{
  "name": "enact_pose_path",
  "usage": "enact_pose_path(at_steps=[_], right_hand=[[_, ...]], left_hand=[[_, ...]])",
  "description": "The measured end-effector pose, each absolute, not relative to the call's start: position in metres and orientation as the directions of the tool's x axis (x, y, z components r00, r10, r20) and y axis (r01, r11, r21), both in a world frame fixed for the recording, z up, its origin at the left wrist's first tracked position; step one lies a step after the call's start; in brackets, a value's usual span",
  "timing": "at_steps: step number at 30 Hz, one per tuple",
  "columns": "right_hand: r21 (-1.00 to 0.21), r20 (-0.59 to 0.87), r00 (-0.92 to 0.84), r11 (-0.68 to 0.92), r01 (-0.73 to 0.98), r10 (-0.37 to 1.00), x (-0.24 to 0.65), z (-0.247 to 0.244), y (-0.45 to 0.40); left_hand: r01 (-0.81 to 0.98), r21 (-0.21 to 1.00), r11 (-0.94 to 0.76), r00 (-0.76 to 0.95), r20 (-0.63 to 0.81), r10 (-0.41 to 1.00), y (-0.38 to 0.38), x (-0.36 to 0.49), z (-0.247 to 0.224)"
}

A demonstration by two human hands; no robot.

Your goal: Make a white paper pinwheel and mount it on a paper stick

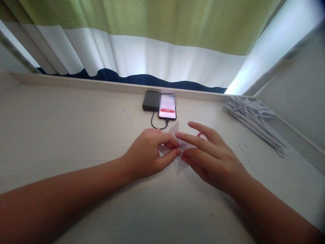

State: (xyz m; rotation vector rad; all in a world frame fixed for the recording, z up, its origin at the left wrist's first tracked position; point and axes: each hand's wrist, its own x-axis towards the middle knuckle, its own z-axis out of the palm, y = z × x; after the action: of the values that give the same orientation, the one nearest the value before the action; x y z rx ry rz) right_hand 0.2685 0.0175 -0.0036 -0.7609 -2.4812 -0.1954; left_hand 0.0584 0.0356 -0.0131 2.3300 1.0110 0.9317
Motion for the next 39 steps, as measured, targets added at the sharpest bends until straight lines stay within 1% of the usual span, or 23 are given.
enact_pose_path(at_steps=[2,4,13,18,22,25,28,33,39], right_hand=[[-0.033,0.482,-0.725,0.837,0.547,0.493,0.2691,-0.0045,0.0179],[-0.047,0.463,-0.735,0.842,0.537,0.495,0.2694,-0.0050,0.0182],[-0.098,0.470,-0.734,0.855,0.509,0.490,0.2676,-0.0057,0.0203],[-0.128,0.431,-0.754,0.861,0.493,0.496,0.2674,-0.0062,0.0226],[-0.153,0.430,-0.748,0.857,0.492,0.506,0.2690,-0.0065,0.0214],[-0.161,0.427,-0.728,0.837,0.522,0.536,0.2694,-0.0064,0.0188],[-0.187,0.392,-0.716,0.812,0.553,0.578,0.2688,-0.0066,0.0175],[-0.231,0.381,-0.714,0.808,0.542,0.588,0.2677,-0.0086,0.0192],[-0.216,0.388,-0.718,0.815,0.538,0.577,0.2686,-0.0093,0.0192]], left_hand=[[0.469,0.600,-0.648,0.522,0.404,0.751,0.0361,0.0582,-0.0143],[0.471,0.596,-0.650,0.535,0.393,0.748,0.0364,0.0583,-0.0150],[0.454,0.612,-0.648,0.551,0.379,0.744,0.0366,0.0590,-0.0136],[0.446,0.604,-0.660,0.560,0.386,0.733,0.0368,0.0592,-0.0136],[0.431,0.628,-0.648,0.556,0.381,0.739,0.0366,0.0592,-0.0140],[0.430,0.647,-0.630,0.546,0.369,0.752,0.0362,0.0590,-0.0135],[0.440,0.661,-0.608,0.542,0.344,0.766,0.0362,0.0584,-0.0135],[0.438,0.665,-0.605,0.547,0.337,0.766,0.0369,0.0581,-0.0151],[0.453,0.677,-0.579,0.523,0.324,0.788,0.0411,0.0555,-0.0151]])
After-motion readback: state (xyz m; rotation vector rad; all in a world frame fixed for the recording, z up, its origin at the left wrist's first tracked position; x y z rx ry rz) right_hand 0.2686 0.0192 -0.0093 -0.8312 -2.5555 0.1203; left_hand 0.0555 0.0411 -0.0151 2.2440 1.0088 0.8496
